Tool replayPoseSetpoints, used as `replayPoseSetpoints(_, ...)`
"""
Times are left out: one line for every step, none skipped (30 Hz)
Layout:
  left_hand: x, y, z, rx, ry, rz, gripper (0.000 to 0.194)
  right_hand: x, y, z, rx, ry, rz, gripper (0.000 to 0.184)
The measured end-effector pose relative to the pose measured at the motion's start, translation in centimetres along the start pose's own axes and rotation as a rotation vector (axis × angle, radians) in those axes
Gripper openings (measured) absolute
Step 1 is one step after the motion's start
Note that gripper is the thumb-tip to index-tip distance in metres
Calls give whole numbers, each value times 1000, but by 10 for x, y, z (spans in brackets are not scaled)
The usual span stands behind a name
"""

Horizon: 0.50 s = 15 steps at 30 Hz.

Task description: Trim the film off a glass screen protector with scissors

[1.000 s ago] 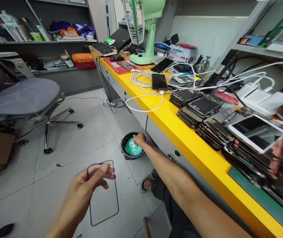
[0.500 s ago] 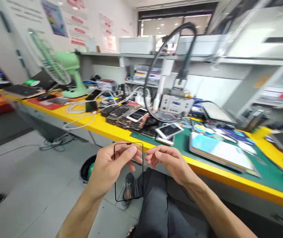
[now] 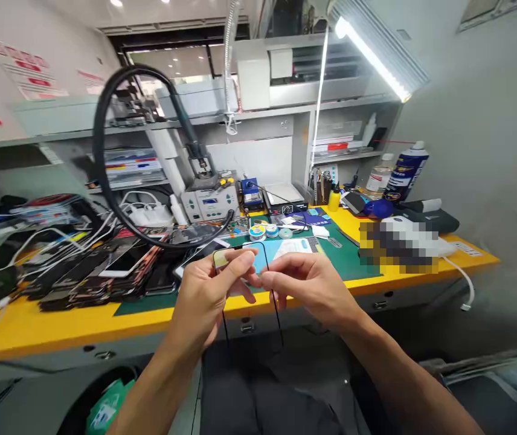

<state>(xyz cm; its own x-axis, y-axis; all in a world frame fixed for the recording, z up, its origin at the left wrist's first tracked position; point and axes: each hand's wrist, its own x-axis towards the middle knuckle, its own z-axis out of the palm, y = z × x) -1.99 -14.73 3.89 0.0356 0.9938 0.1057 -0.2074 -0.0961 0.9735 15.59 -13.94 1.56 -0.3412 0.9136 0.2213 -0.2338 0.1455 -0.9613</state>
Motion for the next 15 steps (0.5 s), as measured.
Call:
replayPoseSetpoints(12, -4, 5, -7, -22, -20, 21, 6, 1, -9, -8, 26, 4, 26)
replayPoseSetpoints(23, -8, 10, -13, -49, -35, 20, 12, 2, -18, -14, 48, 6, 26)
replayPoseSetpoints(34, -12, 14, -17, -74, -41, 20, 16, 3, -26, -17, 70, 6, 26)
replayPoseSetpoints(43, -15, 19, -20, -94, -38, 19, 21, 3, -34, -18, 91, 5, 25)
replayPoseSetpoints(52, -17, 23, -21, -112, -28, 19, 24, 4, -41, -16, 110, 2, 25)
replayPoseSetpoints(59, -19, 27, -17, -128, -18, 18, 27, 5, -47, -12, 128, 0, 24)
replayPoseSetpoints(66, -21, 30, -13, -143, -8, 18, 30, 5, -52, -11, 143, -2, 24)
replayPoseSetpoints(72, -22, 33, -8, -157, -2, 17, 31, 6, -56, -9, 158, -3, 23)
replayPoseSetpoints(77, -23, 35, -4, -172, -1, 17, 33, 6, -60, -9, 172, -3, 22)
replayPoseSetpoints(81, -24, 37, -3, -190, 0, 17, 34, 7, -62, -9, 187, -3, 22)
replayPoseSetpoints(85, -25, 38, -3, -208, 0, 18, 35, 7, -64, -10, 203, -2, 21)
replayPoseSetpoints(89, -26, 39, -4, -224, 3, 18, 35, 7, -66, -12, 219, 0, 21)
replayPoseSetpoints(93, -26, 39, -8, -240, 9, 18, 36, 7, -66, -14, 237, 1, 21)
replayPoseSetpoints(96, -28, 39, -13, -255, 18, 18, 36, 7, -66, -16, 257, 2, 21)
replayPoseSetpoints(100, -29, 39, -19, -269, 29, 18, 36, 7, -65, -18, 276, 1, 22)
